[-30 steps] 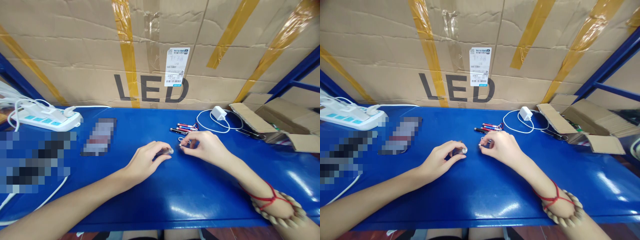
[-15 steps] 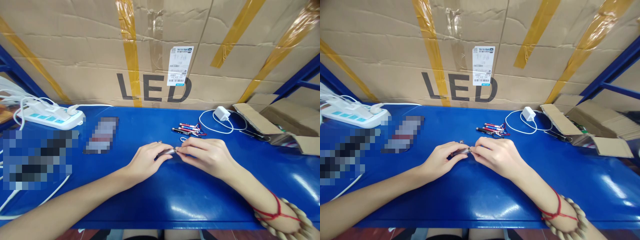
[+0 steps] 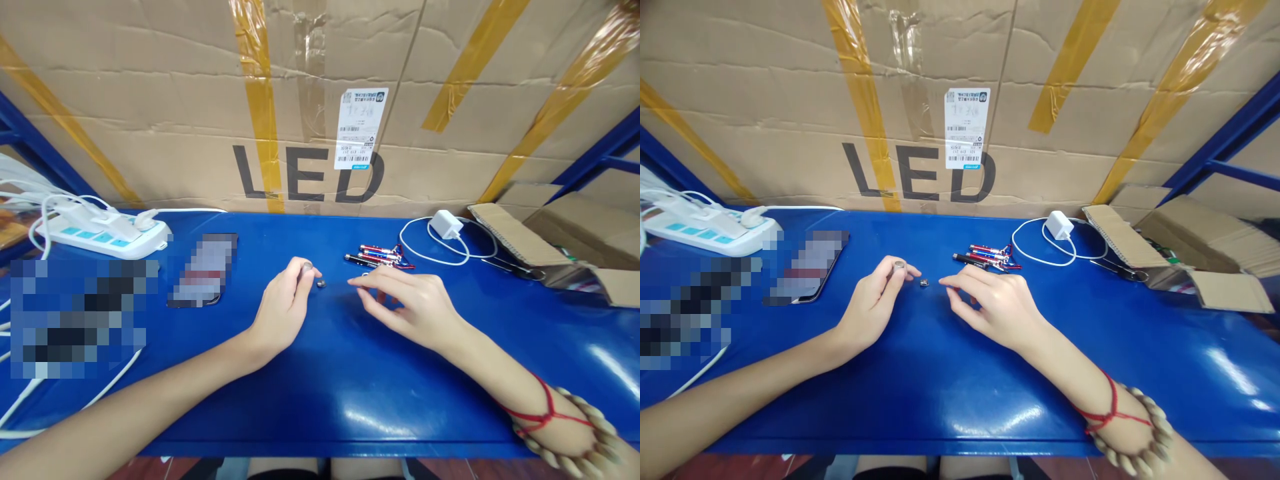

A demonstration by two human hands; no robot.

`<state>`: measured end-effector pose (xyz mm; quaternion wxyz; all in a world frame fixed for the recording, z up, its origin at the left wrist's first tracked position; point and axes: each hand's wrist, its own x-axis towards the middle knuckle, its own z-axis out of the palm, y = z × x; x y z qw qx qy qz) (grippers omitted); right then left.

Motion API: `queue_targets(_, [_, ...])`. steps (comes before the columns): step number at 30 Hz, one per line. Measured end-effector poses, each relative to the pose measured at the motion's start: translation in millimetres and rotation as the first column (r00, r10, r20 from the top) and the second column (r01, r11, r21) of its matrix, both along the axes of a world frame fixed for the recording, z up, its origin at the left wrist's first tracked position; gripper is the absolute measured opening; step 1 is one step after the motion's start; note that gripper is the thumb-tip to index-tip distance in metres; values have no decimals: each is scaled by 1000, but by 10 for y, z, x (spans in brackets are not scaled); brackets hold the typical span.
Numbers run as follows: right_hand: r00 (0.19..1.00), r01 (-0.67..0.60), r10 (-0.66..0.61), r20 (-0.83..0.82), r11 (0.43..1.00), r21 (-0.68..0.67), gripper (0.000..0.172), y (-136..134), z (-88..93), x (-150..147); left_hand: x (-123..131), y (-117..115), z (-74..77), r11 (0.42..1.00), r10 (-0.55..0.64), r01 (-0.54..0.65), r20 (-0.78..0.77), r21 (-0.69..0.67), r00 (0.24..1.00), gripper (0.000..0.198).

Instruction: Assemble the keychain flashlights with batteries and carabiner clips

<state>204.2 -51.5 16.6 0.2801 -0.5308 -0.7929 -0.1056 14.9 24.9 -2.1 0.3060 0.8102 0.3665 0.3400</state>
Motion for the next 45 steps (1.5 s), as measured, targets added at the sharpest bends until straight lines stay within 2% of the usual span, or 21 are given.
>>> queue_targets(3, [1000,-4,4,0,999,-50,21,23,-39,3,10,8,8,999,15,-16,-36,-43,999,25])
queue_targets(10, [999,16,-27,-34,957,-290,24,94,-157,-28,19,-35,-21,979,-166,162,-25,-124,986,20])
queue_targets(15, [998,30,-47,-40,935,-353,20,121,-208,-45,5,-49,-41,945,-299,290,-37,-153,954,19])
queue_targets(18, [998,12,-36,-61,932,-361,16,130,-213,-39,-3,-52,-35,933,-346,338,-43,-124,937,20])
queue_targets(25, [985,-35,-38,-170,912,-408,12,139,-196,-10,-1,-51,-25,954,-300,300,-61,-8,952,16])
queue_targets(29, [979,-100,12,-204,900,-424,11,144,-207,8,-3,-52,-29,954,-299,300,-77,-1,951,15])
queue_targets(33, [972,-44,-63,-226,898,-437,15,168,-212,33,-5,-59,-21,948,-315,317,-85,9,945,16])
queue_targets(36, [959,-47,-90,-270,886,-461,13,189,-200,64,0,-63,-20,948,-318,319,-90,4,944,17])
queue_targets(45, [936,-168,-10,-351,865,-473,14,208,-229,102,8,-54,-40,949,-312,316,-118,16,943,16])
